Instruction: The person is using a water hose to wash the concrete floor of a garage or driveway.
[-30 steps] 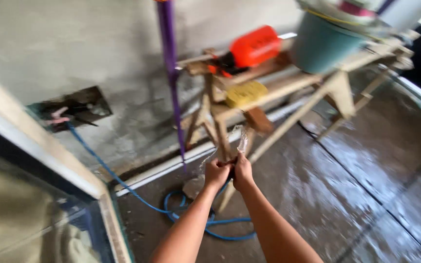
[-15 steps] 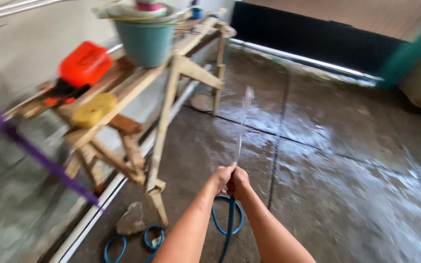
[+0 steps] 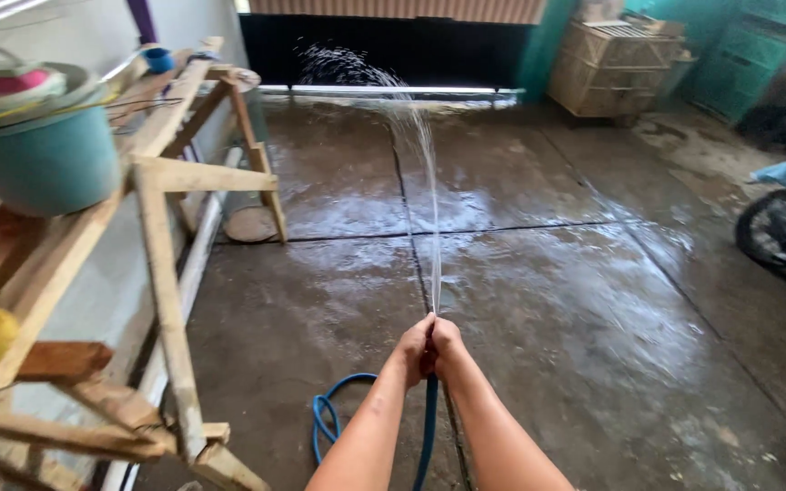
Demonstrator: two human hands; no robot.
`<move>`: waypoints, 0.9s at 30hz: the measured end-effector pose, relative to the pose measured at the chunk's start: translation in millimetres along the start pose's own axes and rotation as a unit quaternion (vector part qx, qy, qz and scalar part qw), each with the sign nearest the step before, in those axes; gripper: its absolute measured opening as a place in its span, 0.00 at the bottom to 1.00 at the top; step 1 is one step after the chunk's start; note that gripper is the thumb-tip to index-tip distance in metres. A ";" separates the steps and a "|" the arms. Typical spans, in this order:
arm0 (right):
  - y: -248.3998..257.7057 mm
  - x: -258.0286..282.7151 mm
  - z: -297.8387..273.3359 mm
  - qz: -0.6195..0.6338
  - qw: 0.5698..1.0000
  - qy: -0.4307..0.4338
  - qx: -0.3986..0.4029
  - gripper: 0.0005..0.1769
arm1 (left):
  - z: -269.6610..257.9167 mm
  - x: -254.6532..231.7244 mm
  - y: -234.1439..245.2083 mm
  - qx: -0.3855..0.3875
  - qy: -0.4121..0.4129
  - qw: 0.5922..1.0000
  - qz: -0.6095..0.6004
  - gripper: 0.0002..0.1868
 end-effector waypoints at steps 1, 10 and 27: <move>5.6 5.4 -3.7 0.005 1.000 0.005 -0.003 0.26 | 1.6 -1.8 -9.9 0.005 0.003 1.000 0.005 0.30; 116.8 109.1 -3.5 0.033 0.998 0.013 0.043 0.28 | 128.5 -1.7 -104.8 0.035 0.038 0.996 0.075 0.31; 280.1 251.2 6.8 -0.008 0.999 -0.018 0.041 0.26 | 284.7 -17.5 -251.0 -0.110 -0.041 0.857 0.502 0.29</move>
Point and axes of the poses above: each hand's wrist, its own z-axis towards the middle knuckle, its own y-axis out of the back of the hand, x = y × z, the point moved 2 cm from there along z, towards the middle knuckle, and after that the axes turned 12 degrees about x, right-handed, at the moved point
